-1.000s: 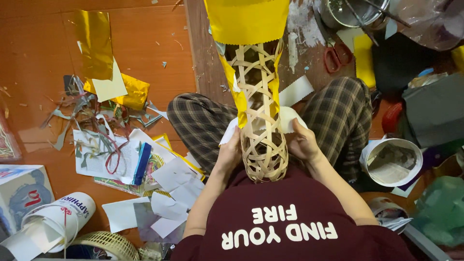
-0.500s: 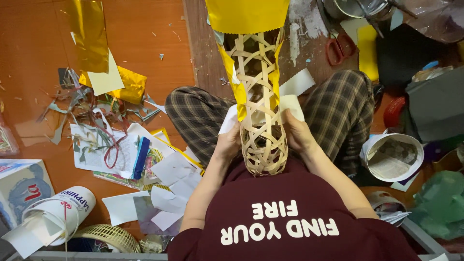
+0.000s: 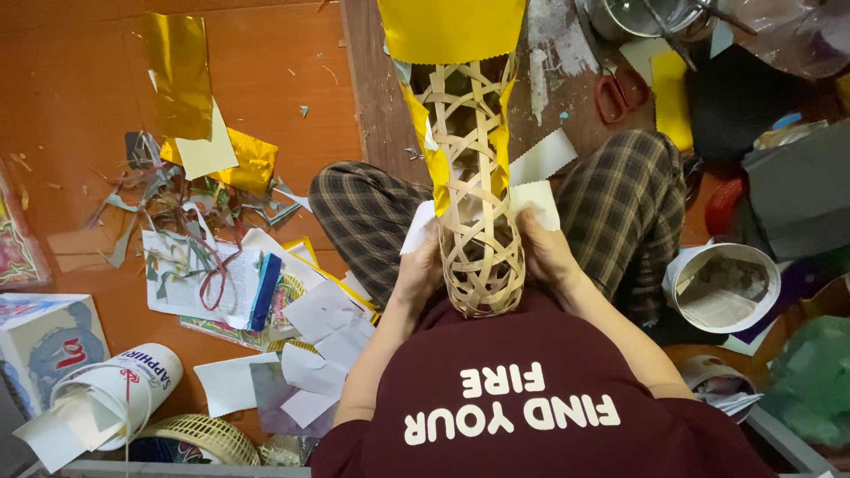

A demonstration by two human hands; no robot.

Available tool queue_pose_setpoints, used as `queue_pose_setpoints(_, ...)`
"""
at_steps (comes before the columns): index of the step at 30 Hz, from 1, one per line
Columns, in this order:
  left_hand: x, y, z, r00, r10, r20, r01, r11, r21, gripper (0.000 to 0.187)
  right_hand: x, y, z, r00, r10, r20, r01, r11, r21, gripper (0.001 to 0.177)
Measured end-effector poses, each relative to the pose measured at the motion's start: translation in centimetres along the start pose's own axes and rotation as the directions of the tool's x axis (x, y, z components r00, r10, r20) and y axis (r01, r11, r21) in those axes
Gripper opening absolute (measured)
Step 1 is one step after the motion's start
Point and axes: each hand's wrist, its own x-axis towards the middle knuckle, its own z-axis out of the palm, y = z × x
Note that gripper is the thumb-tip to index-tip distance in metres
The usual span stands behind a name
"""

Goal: Applying yellow paper to a bamboo lantern frame using glue

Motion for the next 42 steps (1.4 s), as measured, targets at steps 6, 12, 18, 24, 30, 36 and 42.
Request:
queue_pose_setpoints(6,-0.6,-0.9,-2.2,0.996,-0.072,-0.045,0.073,0.997,0.030,0.050,-5.0,-4.6,7.4,0.992,-0.121,0.040,0.123,0.991,-0.045,0.026)
queue_pose_setpoints(12,-2.1,-0.3,-0.7,0.998,-0.054,0.022,0.053,0.997,0.057,0.070,-5.9,-5.6,9.3,0.940,-0.280,0.193,0.299,0.951,-0.073,0.068)
queue_pose_setpoints(18,-2.3,-0.3,-1.9,0.992,0.004,0.125,-0.021,0.990,0.138,0.077,-6.2,-5.3,8.4,0.940,-0.288,0.184,0.306,0.949,-0.080,0.066)
queue_pose_setpoints(24,-4.2,4.0,3.5,0.990,-0.049,0.134,-0.007,0.922,0.387,0.068,-5.7,-5.0,5.1,0.943,-0.236,0.233,0.294,0.922,-0.254,0.039)
queue_pose_setpoints(30,-5.2,7.5,6.8,0.979,-0.201,0.031,0.143,0.791,0.595,0.088,-7.0,-6.8,7.5,0.932,-0.219,0.288,0.310,0.892,-0.327,0.033)
queue_pose_setpoints(36,-5.6,7.8,7.7,0.979,-0.198,-0.042,0.171,0.700,0.693,0.118,-7.9,-7.4,9.0,0.938,-0.198,0.283,0.300,0.873,-0.384,0.026)
queue_pose_setpoints(42,-6.4,7.5,7.0,0.997,-0.044,0.061,-0.006,0.767,0.641,0.032,-9.2,-9.8,12.4,0.923,-0.222,0.315,0.343,0.845,-0.410,0.030)
